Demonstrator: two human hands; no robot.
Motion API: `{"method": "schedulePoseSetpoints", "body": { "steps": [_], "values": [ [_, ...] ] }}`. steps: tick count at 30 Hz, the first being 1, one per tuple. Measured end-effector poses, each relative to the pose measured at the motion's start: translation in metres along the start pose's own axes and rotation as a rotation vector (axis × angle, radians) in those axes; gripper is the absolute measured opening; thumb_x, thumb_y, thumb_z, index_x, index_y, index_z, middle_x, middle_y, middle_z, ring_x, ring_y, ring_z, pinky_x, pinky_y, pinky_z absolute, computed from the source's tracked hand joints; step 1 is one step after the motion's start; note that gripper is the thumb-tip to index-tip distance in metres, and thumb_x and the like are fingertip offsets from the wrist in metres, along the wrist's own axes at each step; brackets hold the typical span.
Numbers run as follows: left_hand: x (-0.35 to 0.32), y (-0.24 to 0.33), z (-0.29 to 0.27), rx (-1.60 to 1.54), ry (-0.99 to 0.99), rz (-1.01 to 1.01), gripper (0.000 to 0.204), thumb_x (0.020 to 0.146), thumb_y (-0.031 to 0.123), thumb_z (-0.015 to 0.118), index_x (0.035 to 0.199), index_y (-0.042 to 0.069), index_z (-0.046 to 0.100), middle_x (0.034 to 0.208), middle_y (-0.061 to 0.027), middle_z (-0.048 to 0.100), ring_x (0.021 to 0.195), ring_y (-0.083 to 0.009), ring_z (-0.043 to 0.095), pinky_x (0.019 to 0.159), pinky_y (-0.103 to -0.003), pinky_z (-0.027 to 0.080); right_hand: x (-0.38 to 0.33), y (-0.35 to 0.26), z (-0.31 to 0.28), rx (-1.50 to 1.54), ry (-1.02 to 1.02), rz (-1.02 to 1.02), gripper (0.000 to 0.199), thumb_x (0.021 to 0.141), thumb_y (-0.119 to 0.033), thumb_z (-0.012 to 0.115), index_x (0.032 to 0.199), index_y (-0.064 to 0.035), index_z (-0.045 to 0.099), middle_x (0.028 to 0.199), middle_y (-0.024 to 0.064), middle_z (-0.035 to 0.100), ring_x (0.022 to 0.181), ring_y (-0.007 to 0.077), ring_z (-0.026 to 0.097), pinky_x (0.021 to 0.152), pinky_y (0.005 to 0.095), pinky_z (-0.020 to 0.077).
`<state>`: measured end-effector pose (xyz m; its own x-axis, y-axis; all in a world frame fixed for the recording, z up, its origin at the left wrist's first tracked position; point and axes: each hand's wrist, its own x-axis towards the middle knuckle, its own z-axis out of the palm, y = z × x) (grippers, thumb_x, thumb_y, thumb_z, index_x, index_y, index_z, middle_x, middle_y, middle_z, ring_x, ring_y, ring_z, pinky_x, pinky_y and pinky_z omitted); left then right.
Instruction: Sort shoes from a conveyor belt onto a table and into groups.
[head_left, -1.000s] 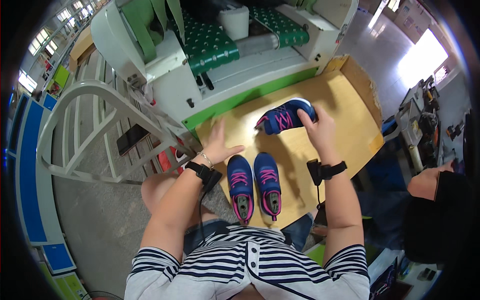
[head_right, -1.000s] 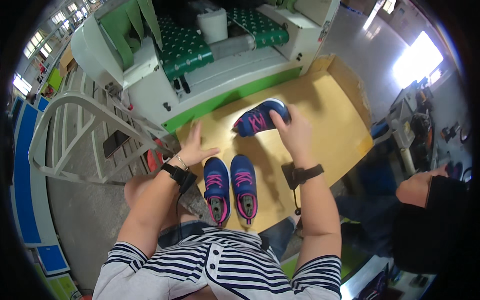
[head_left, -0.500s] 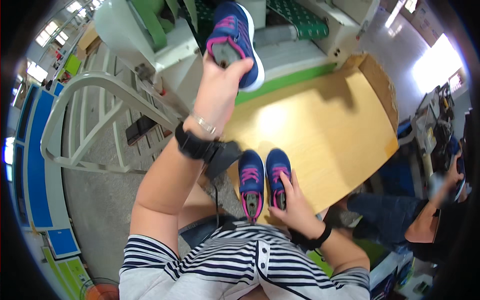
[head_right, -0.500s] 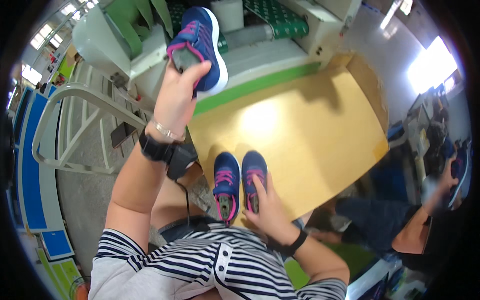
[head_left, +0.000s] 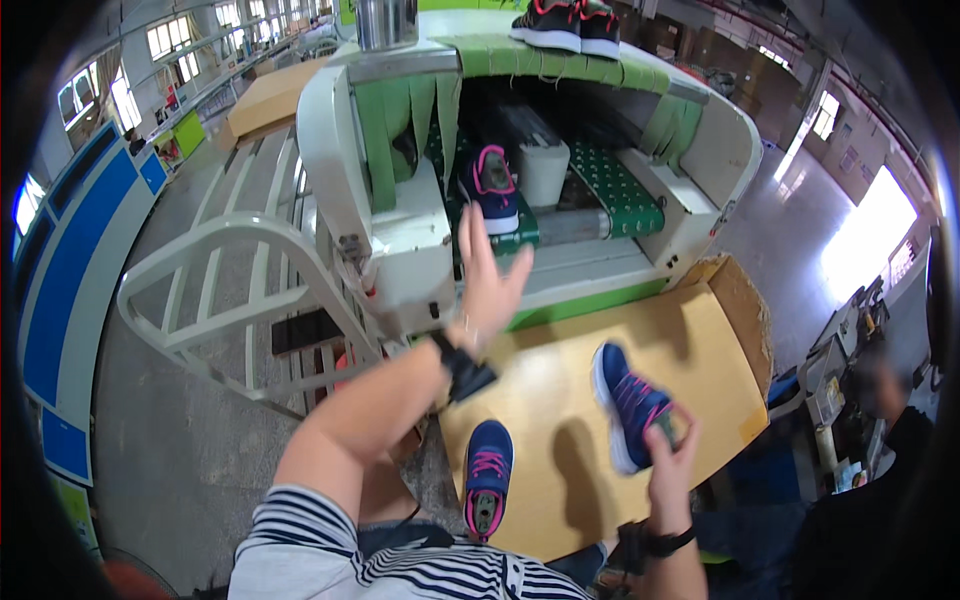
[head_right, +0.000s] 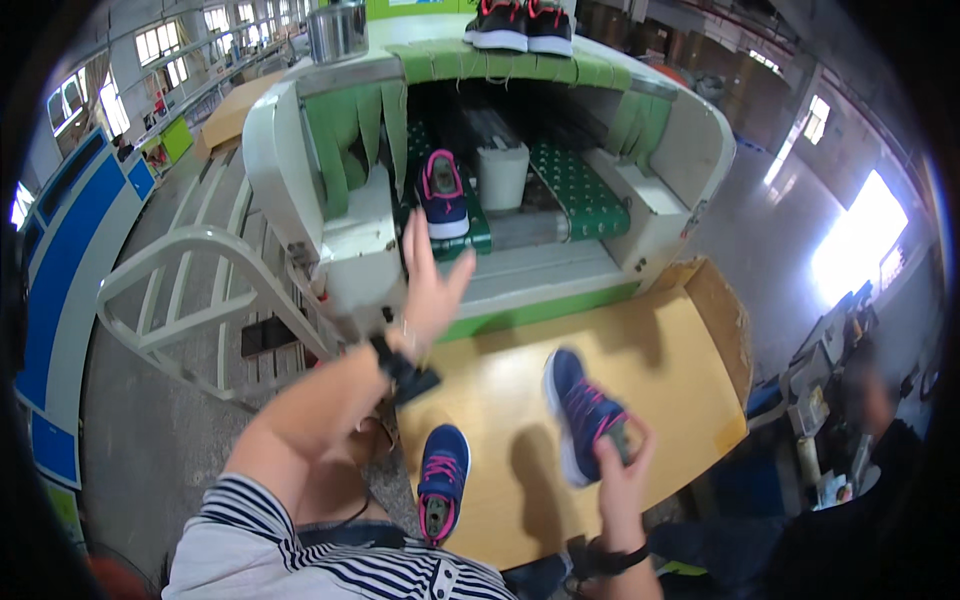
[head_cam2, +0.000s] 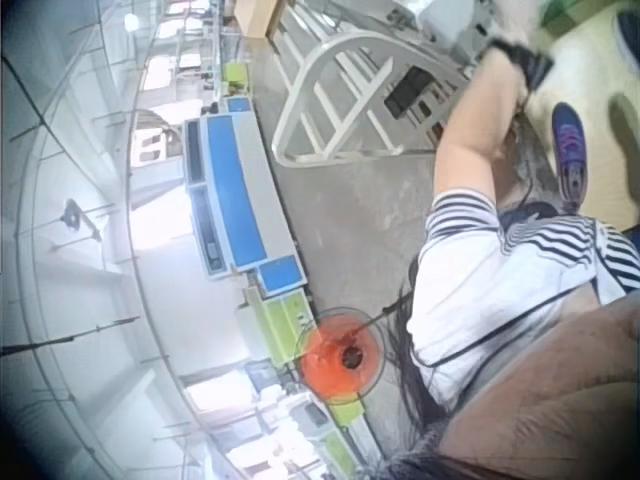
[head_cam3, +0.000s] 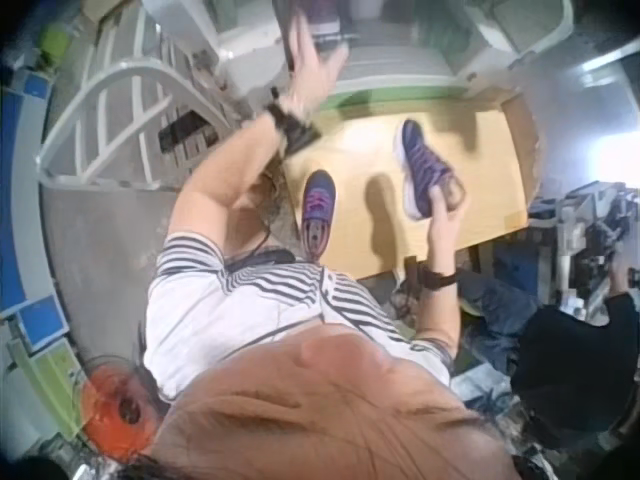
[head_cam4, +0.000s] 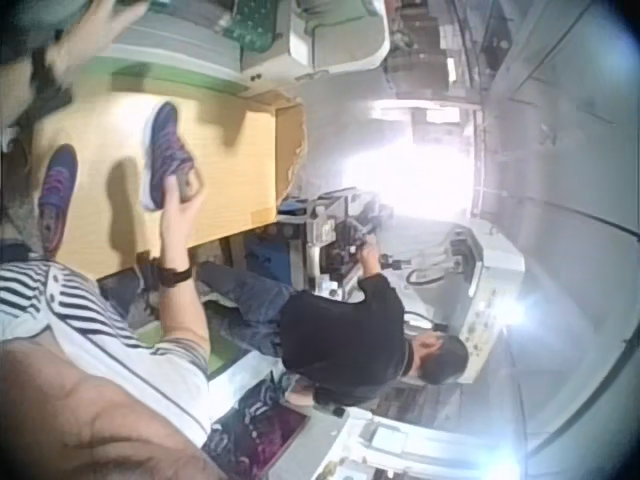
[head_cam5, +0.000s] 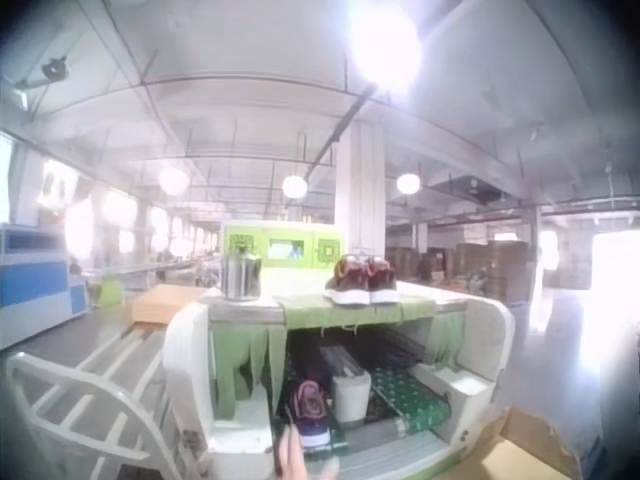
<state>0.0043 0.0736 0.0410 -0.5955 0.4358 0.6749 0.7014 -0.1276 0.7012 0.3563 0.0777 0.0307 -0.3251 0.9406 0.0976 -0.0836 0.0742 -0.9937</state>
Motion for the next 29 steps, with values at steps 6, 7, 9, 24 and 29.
{"method": "schedulePoseSetpoints", "body": {
  "steps": [6, 7, 9, 24, 29],
  "values": [
    [-0.143, -0.047, -0.047, 0.668, -0.878, -0.318, 0.089, 0.090, 0.039, 0.061, 0.158, 0.008, 0.012, 0.163, -0.0230, 0.006, 0.151, -0.0410, 0.005, 0.115, -0.068, 0.008, 0.230, -0.080, 0.103, -0.492, 0.045, -0.857, 0.051, 0.092, -0.012, 0.065, 0.136, -0.0019, 0.041, 0.129, 0.0168, 0.056, 0.114, 0.0269, 0.059, 0.097, 0.0361, 0.0469],
    [-0.159, -0.058, -0.052, 0.655, -0.972, -0.437, 0.089, 0.091, 0.043, 0.058, 0.158, 0.010, 0.010, 0.164, -0.0212, 0.005, 0.152, -0.0407, 0.003, 0.115, -0.068, 0.006, 0.251, -0.092, 0.137, -0.349, -0.018, -0.765, 0.051, 0.091, -0.014, 0.065, 0.136, -0.0045, 0.045, 0.125, 0.0160, 0.059, 0.113, 0.0329, 0.060, 0.099, 0.0391, 0.0452],
    [-0.180, -0.068, -0.057, 0.646, -1.055, -0.519, 0.088, 0.092, 0.050, 0.051, 0.159, 0.012, 0.008, 0.165, -0.0188, 0.003, 0.152, -0.0401, -0.002, 0.114, -0.069, 0.002, 0.309, -0.063, 0.172, -0.485, 0.003, -0.767, 0.057, 0.090, -0.006, 0.056, 0.145, -0.0100, 0.042, 0.134, 0.0211, 0.058, 0.120, 0.0449, 0.056, 0.104, 0.0449, 0.0425],
    [-0.155, -0.181, -0.045, 0.782, -1.391, -0.148, 0.084, 0.099, 0.050, 0.044, 0.158, 0.003, 0.006, 0.165, -0.0213, -0.004, 0.152, -0.0358, -0.007, 0.121, -0.050, -0.002, -0.052, 0.116, -0.003, -1.002, -0.454, -0.166, 0.064, 0.084, -0.038, 0.068, 0.138, -0.0075, 0.055, 0.155, 0.0239, 0.031, 0.142, 0.0434, 0.027, 0.111, 0.0554, 0.0294],
    [-0.150, -0.188, 0.012, 0.800, -1.281, -0.203, 0.097, 0.094, 0.066, 0.046, 0.159, 0.009, 0.003, 0.165, -0.0185, -0.002, 0.152, -0.0380, -0.009, 0.122, -0.048, -0.003, -0.200, 0.133, -0.070, -0.958, -0.451, 0.017, 0.083, 0.081, -0.050, 0.072, 0.148, -0.0089, 0.044, 0.161, 0.0199, 0.021, 0.150, 0.0425, 0.010, 0.117, 0.0591, 0.0185]
  ]
}}
